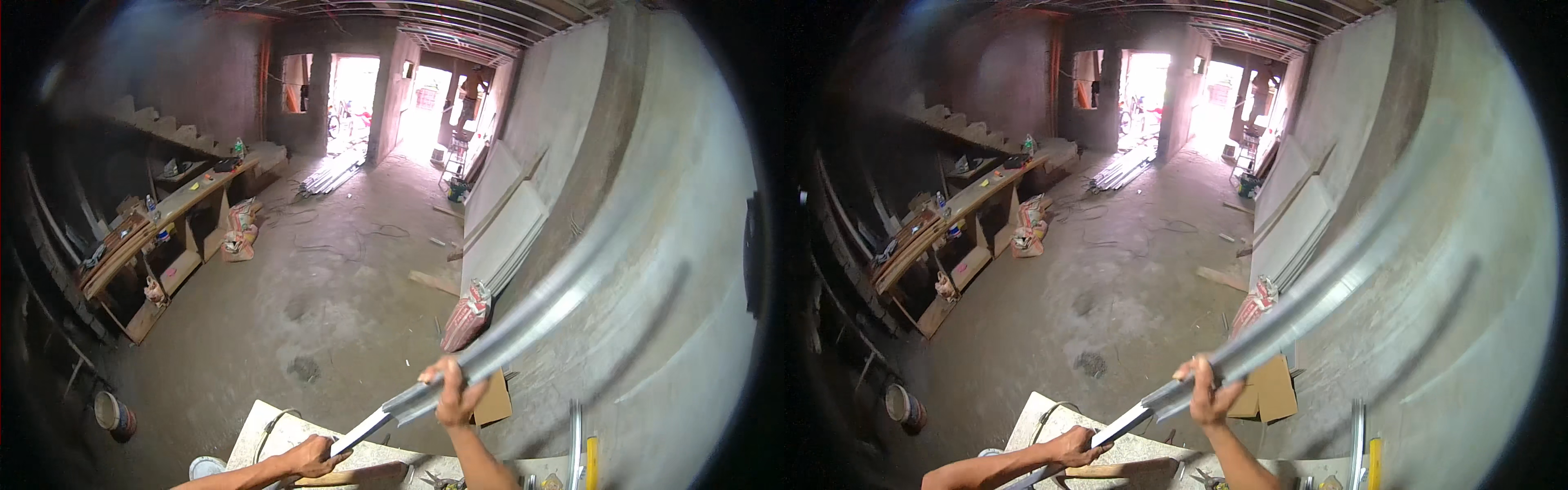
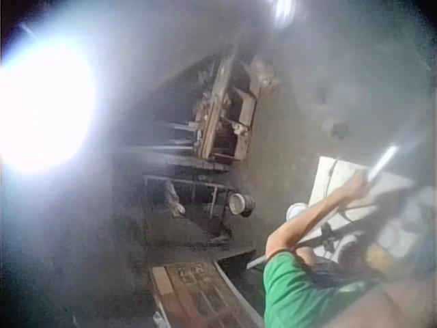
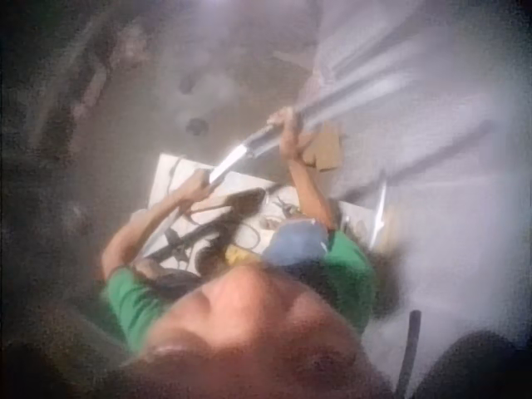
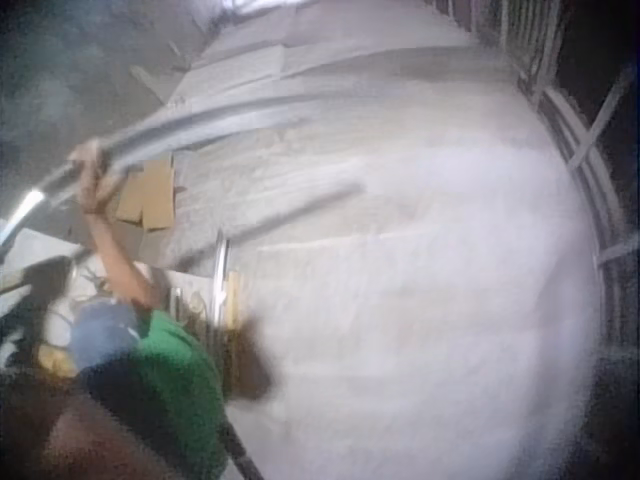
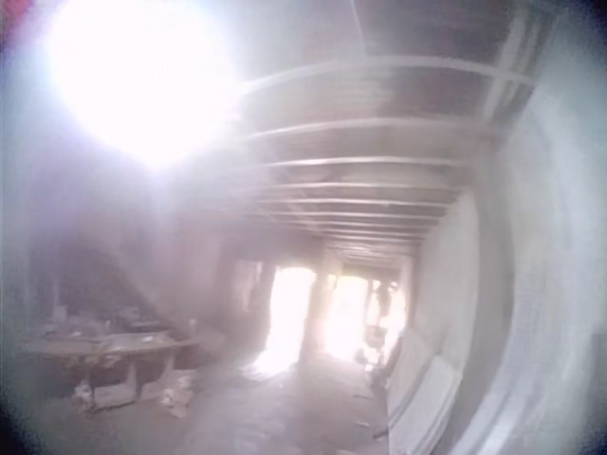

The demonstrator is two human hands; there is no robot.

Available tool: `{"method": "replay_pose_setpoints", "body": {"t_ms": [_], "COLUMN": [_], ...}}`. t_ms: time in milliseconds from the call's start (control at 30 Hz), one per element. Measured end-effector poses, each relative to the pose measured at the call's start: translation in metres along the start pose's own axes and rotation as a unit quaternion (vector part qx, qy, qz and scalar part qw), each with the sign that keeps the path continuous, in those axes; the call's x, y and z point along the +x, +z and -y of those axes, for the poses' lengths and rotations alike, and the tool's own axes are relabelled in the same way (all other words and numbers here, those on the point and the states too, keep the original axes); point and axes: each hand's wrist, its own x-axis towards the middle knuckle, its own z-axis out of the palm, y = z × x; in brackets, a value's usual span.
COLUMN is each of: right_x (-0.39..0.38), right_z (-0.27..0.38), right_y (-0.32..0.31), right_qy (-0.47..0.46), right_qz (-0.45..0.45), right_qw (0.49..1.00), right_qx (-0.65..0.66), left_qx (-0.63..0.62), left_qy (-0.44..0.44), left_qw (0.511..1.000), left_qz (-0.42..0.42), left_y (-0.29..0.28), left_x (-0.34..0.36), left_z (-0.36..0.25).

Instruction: The person uses shears to cut through sections of a long metal frame while holding it steady on a work table.

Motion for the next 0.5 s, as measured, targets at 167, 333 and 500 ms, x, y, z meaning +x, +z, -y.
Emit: {"method": "replay_pose_setpoints", "body": {"t_ms": [167, 333, 500], "right_x": [-0.022, 0.032, 0.050], "right_z": [0.024, 0.020, -0.076], "right_y": [0.019, 0.024, 0.003], "right_qy": [-0.151, 0.097, 0.521], "right_qz": [-0.048, 0.084, 0.163], "right_qw": [0.987, 0.982, 0.837], "right_qx": [-0.039, -0.137, 0.044], "left_qx": [-0.002, 0.001, -0.035], "left_qy": [0.011, 0.063, 0.034], "left_qw": [1.000, 0.998, 0.999], "left_qz": [-0.014, -0.019, 0.011], "left_y": [-0.004, 0.022, 0.017], "left_x": [0.003, -0.014, -0.036], "left_z": [-0.017, -0.014, -0.037]}}
